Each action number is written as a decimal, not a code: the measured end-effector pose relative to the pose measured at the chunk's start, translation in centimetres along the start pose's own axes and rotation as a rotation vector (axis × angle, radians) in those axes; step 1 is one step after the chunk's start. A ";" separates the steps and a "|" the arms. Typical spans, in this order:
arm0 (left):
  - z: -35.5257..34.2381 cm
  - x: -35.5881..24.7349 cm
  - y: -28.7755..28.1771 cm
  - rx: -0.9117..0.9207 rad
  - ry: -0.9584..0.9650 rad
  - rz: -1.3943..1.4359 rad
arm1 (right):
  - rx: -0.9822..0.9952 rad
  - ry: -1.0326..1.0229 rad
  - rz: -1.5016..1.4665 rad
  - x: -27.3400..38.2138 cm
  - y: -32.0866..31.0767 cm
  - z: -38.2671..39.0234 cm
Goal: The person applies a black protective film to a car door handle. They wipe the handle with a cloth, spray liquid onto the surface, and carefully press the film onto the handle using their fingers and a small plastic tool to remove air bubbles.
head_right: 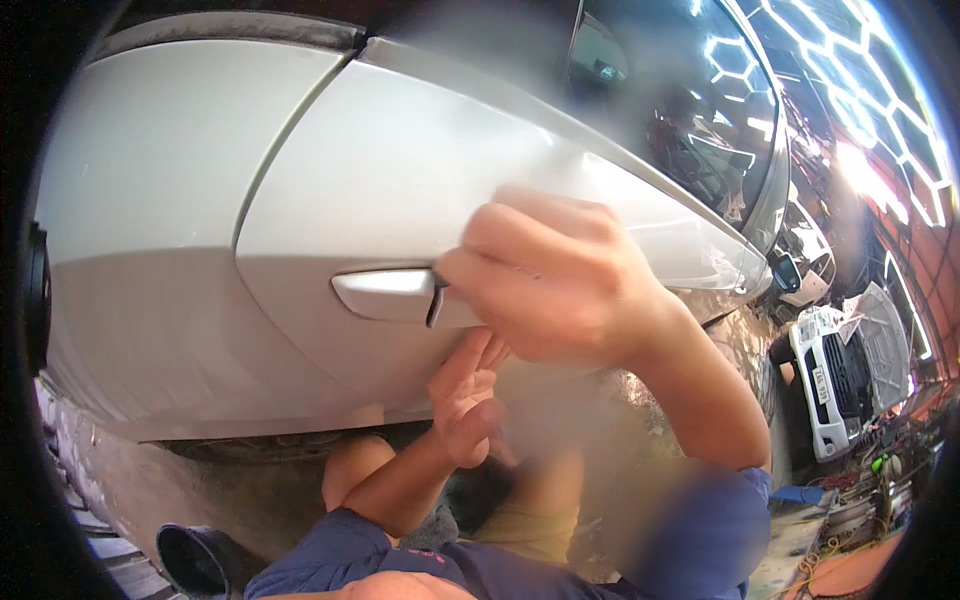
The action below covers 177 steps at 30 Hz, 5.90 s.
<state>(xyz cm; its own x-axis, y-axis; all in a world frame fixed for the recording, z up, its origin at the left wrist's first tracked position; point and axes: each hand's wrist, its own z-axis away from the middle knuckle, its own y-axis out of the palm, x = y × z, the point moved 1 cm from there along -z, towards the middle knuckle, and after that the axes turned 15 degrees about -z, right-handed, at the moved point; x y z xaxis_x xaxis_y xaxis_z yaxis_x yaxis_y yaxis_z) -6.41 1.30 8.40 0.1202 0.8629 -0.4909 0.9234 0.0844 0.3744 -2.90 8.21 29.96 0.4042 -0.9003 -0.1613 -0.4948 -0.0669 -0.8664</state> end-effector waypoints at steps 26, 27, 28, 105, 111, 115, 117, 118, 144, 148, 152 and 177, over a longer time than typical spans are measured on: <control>0.2 0.6 -0.3 -0.017 0.066 0.051 | -0.042 -0.056 0.042 0.1 0.7 0.2; 0.3 0.6 -0.3 -0.011 0.058 0.058 | -0.041 -0.044 0.031 0.1 0.6 0.2; 0.3 0.5 -0.3 -0.006 0.033 0.059 | -0.024 -0.057 0.084 -0.2 0.5 0.7; 1.5 -3.9 -2.2 0.276 -0.449 -0.301 | -0.225 0.193 -0.008 2.7 -3.7 6.8; 19.1 -12.5 -7.7 1.198 -0.381 -1.253 | -0.697 0.393 -0.194 10.4 2.4 15.4; 25.3 -16.2 -8.0 0.907 -0.216 -1.567 | -0.919 0.773 -0.498 14.3 14.1 21.2; 22.5 -18.7 -7.5 0.449 -0.404 -1.581 | -1.006 0.843 -0.619 16.0 19.2 22.3; 18.3 -19.5 -6.4 0.207 -0.477 -1.551 | -1.003 0.875 -0.665 16.8 21.1 23.4; -6.6 -21.9 -9.6 0.127 0.305 -2.146 | -0.952 1.141 -0.823 18.9 31.6 29.1; -4.6 -21.7 -11.9 -0.026 0.339 -1.963 | -0.976 1.127 -0.884 18.0 30.2 29.5; -6.8 -15.9 -7.3 0.133 0.487 -2.070 | -0.895 1.085 -0.943 17.9 32.7 29.6; 8.6 -9.1 1.0 -0.008 -0.107 -0.816 | -1.066 1.003 -0.970 17.3 26.8 26.5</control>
<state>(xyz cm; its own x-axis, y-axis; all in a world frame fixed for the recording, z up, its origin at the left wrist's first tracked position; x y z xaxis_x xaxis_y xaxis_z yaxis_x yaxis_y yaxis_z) -3.43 -10.69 6.50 -0.5534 0.4765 -0.6831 0.7328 0.6684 -0.1274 11.19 2.25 -8.57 0.4475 -0.2344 0.8630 -0.7932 -0.5498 0.2619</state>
